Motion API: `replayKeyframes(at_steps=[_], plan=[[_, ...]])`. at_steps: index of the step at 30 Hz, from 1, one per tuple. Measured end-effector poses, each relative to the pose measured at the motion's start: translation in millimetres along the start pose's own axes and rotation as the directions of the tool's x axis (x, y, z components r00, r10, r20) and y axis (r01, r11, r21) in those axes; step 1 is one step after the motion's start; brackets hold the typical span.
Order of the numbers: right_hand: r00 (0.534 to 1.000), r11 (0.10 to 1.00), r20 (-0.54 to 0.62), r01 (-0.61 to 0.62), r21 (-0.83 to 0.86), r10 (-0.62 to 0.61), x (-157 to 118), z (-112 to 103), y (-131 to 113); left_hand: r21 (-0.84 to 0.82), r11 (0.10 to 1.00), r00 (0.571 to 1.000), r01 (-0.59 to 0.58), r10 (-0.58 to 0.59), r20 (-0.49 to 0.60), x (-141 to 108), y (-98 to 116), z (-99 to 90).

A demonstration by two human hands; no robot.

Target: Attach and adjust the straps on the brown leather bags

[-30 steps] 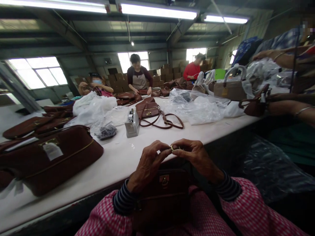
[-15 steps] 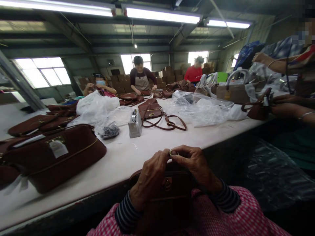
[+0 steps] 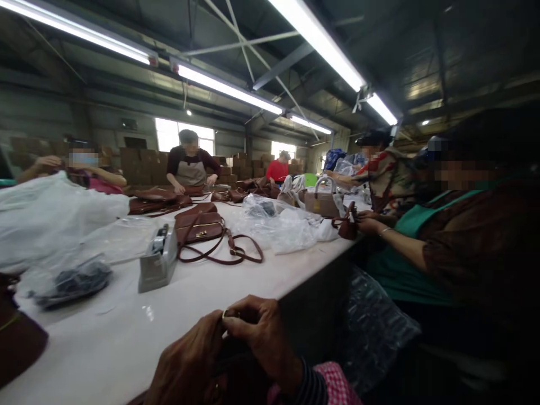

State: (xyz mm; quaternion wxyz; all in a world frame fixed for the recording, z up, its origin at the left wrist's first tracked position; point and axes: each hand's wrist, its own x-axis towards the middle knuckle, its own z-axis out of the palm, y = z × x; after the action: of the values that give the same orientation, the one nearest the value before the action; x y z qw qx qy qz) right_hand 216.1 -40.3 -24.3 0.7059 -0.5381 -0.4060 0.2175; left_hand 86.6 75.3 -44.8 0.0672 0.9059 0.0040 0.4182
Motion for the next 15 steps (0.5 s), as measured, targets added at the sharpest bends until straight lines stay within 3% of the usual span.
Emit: replayKeyframes(at_steps=[3, 5, 7, 9, 13, 15], plan=[[0.999, 0.999, -0.032, 0.038, 0.008, -0.038, -8.5, 9.6, -0.2, 0.112, 0.993, 0.991, 0.024, -0.009, -0.135, -2.2, 8.7, 2.2], [0.995, 0.997, -0.060, 0.078, -0.020, -0.079, -15.7, 15.6, 0.8, 0.112, 0.982, 0.979, 0.149, -0.131, -0.157, -3.3, 18.8, 1.5], [0.988, 0.991, -0.091, 0.117, -0.064, -0.122, -20.3, 19.7, 4.7, 0.033, 0.934, 0.925, 0.355, -0.346, -0.158, -4.2, 26.1, 3.8], [0.980, 0.981, -0.112, 0.153, -0.117, -0.166, -22.4, 22.6, 9.9, -0.023, 0.879, 0.868, 0.477, -0.475, -0.147, -5.8, 29.7, 8.2], [0.960, 0.956, -0.146, 0.207, -0.210, -0.240, -24.8, 25.4, 15.3, -0.116, 0.792, 0.780, 0.599, -0.610, -0.142, -9.3, 32.0, 12.3], [0.960, 0.954, -0.152, 0.200, -0.222, -0.236, -24.8, 24.5, 14.8, -0.186, 0.768, 0.769, 0.612, -0.633, -0.084, -9.5, 30.4, 9.2]])
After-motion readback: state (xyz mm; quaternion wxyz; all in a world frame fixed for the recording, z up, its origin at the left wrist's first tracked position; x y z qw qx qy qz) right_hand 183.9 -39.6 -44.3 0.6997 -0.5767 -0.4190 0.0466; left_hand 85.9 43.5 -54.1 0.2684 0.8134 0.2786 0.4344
